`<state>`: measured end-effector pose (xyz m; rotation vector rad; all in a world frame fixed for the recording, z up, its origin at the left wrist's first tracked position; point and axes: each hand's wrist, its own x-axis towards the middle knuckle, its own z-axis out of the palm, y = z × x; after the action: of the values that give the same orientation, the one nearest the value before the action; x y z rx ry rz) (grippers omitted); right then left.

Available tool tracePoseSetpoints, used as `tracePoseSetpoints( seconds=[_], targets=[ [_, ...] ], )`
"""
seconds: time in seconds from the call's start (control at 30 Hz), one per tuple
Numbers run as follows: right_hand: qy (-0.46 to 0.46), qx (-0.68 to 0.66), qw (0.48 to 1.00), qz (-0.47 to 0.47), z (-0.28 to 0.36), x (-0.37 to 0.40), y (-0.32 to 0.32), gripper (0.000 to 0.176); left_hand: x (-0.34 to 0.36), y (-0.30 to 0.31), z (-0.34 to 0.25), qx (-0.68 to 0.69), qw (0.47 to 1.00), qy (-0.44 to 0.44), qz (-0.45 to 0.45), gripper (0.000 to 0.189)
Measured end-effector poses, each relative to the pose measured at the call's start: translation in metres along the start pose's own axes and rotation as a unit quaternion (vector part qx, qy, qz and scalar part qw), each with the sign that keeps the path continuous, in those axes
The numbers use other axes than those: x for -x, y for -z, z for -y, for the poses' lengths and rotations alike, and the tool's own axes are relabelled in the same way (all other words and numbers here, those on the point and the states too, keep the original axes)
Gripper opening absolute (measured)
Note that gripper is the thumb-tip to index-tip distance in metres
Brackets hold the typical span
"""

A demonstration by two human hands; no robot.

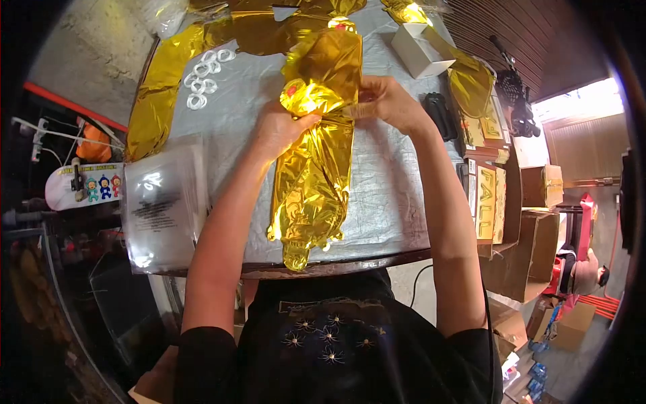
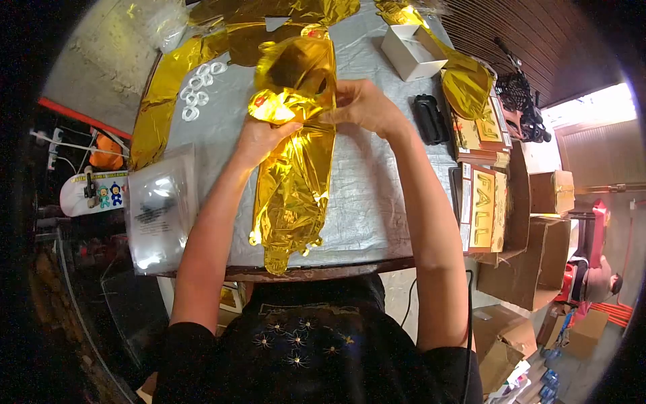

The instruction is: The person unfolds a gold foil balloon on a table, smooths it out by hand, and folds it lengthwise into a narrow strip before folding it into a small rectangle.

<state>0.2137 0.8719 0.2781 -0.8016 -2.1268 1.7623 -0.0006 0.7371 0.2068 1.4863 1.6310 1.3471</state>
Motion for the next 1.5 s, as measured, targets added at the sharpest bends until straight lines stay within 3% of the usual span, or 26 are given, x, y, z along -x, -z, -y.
tracePoseSetpoints(
  seconds=[0.07,0.13,0.17,0.27,0.43,0.53,0.67,0.73,0.8,0.93,1.03,1.07,1.13,1.17,1.5],
  targets=[
    [0.016,-0.039,0.999,0.011,0.0,0.009,-0.006,0.038,0.0,0.0,-0.003,0.007,1.0,-0.006,-0.003,0.031],
    [-0.031,0.104,0.994,0.011,0.002,0.015,-0.01,0.035,-0.001,0.0,-0.004,0.014,1.0,-0.014,-0.006,0.031],
    [-0.03,0.104,0.994,0.011,-0.006,0.015,-0.011,0.035,-0.001,0.0,-0.002,0.01,1.0,-0.008,-0.002,0.03],
    [0.017,0.031,0.999,-0.039,-0.021,0.015,-0.021,0.028,-0.002,0.0,0.002,-0.012,1.0,-0.005,-0.002,0.028],
    [0.063,0.178,0.976,-0.11,-0.017,0.03,-0.026,0.026,0.0,0.003,0.002,-0.037,0.999,-0.003,0.02,0.033],
    [0.108,0.174,0.969,-0.137,-0.015,0.035,-0.033,0.025,0.001,0.0,0.006,0.04,0.999,0.003,0.008,0.03],
    [0.044,0.226,0.963,-0.142,-0.017,0.035,-0.035,0.025,0.002,-0.003,0.007,0.044,0.999,0.012,-0.005,0.029],
    [0.174,0.237,0.934,-0.202,-0.035,0.031,-0.038,0.02,0.002,-0.004,0.01,0.076,0.997,0.027,-0.011,0.029],
    [0.188,0.265,0.921,-0.216,-0.05,0.032,-0.038,0.018,0.002,-0.001,0.01,0.008,1.0,0.029,0.01,0.031],
    [0.19,0.372,0.872,-0.257,-0.042,0.044,-0.047,0.013,0.003,-0.004,0.0,0.154,0.987,0.027,0.024,0.033],
    [0.231,0.34,0.869,-0.277,-0.063,0.037,-0.05,0.014,0.0,-0.002,-0.002,0.196,0.978,0.048,0.043,0.032],
    [0.149,0.361,0.881,-0.268,-0.066,0.038,-0.053,0.019,-0.002,0.002,-0.002,0.196,0.979,0.046,0.041,0.032],
    [0.229,0.333,0.867,-0.291,-0.052,0.041,-0.057,0.023,-0.003,0.014,-0.005,0.097,0.987,-0.044,0.116,0.041],
    [0.249,0.358,0.867,-0.241,-0.045,0.043,-0.052,0.027,-0.002,0.019,-0.013,0.03,0.993,-0.051,0.098,0.043],
    [0.271,0.467,0.805,-0.245,-0.045,0.043,-0.057,0.024,-0.004,0.029,0.003,-0.035,0.989,-0.131,0.051,0.026]
  ],
)
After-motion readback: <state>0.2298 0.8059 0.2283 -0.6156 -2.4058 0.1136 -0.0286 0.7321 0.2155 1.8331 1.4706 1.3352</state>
